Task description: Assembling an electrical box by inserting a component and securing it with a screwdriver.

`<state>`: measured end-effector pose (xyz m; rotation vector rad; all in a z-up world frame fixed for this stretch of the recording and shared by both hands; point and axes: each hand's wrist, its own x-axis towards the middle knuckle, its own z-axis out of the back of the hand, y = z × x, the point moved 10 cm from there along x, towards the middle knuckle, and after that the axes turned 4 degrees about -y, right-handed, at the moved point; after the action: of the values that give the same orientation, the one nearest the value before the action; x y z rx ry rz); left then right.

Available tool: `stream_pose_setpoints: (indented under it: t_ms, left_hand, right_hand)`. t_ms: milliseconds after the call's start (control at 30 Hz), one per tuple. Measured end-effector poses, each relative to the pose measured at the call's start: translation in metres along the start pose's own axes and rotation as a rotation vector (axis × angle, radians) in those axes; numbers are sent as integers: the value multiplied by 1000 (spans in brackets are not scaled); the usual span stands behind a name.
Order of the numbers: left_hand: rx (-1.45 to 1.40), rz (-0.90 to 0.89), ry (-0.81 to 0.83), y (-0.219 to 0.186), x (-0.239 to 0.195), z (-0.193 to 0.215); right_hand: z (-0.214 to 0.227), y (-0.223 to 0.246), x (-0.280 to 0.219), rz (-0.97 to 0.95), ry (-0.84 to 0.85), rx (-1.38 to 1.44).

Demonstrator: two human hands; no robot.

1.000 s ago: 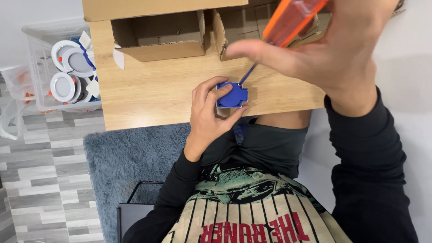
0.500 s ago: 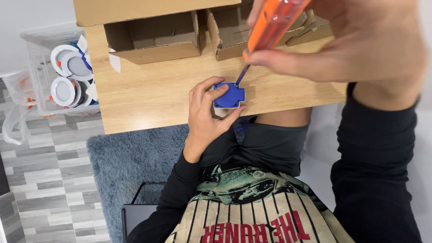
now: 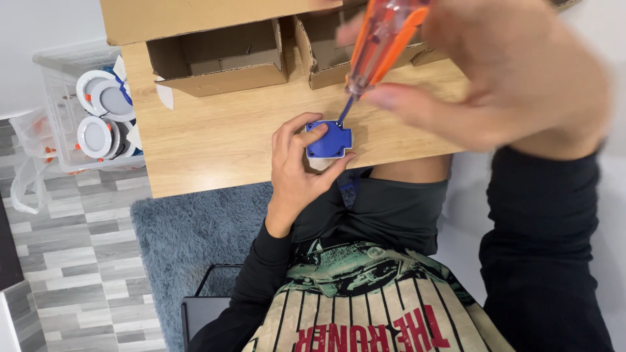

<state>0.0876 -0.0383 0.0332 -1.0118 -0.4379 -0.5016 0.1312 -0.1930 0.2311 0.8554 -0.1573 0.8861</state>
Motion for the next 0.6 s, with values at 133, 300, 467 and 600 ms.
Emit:
stream_pose_setpoints:
  t_ms: [133,300,467,600]
  left_hand:
    - [-11,4,-7,0,-1,0]
    - [-11,16,2,0,0,1]
    - [-1,12,4,1,-2,-1]
    - [17,12,-16,3,-3,-1]
  right_hand:
    - [-5,9,7,10,132,260]
    - [-3,11,5,27,26,109]
    - [-3,3,-5,49,-81,-43]
    - [-4,-10,-19,149,-241,-443]
